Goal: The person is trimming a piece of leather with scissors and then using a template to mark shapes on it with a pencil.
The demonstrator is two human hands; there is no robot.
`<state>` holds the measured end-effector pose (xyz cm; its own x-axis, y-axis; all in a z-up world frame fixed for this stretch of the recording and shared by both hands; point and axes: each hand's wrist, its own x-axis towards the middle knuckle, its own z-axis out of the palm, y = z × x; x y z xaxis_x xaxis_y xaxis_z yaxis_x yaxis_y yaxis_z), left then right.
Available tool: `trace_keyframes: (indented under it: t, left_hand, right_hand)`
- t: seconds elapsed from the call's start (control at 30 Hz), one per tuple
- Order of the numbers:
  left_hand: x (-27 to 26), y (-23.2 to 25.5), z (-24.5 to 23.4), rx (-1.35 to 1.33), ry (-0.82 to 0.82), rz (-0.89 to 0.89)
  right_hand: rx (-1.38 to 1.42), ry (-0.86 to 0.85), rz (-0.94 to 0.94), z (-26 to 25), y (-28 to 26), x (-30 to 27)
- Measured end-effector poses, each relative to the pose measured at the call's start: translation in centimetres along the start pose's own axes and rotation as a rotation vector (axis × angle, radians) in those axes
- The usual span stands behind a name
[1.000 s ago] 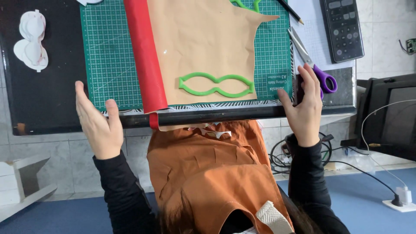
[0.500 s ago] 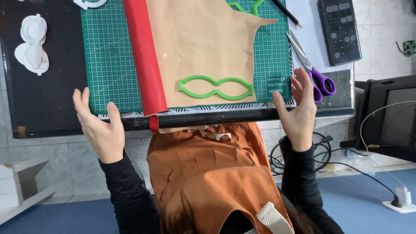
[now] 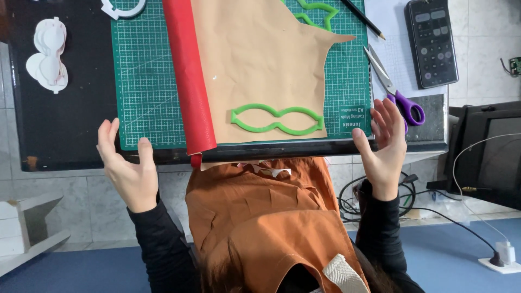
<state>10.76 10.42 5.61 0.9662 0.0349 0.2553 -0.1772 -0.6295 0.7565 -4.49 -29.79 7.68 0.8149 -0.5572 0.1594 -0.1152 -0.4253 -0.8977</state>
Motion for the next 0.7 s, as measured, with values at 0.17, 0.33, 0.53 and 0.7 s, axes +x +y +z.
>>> trace_keyframes:
  t: [0.17,0.33,0.53,0.7]
  left_hand:
    - [-0.7,-0.1,0.2,0.052,-0.002,-0.010]
    - [-1.0,2.5,1.2,0.204,0.020,0.217]
    - [-3.7,11.3,6.8,0.078,-0.187,0.641]
    - [-4.0,10.4,10.8,0.177,-0.274,0.664]
  right_hand:
    - [-0.044,0.005,-0.010,0.0,-0.3,0.0]
    - [-0.437,0.003,-0.311,0.7,-2.7,1.4]
    - [-0.525,-0.383,-0.571,2.8,-4.0,3.2]
    - [-0.509,-0.391,-0.512,1.9,-2.0,3.4]
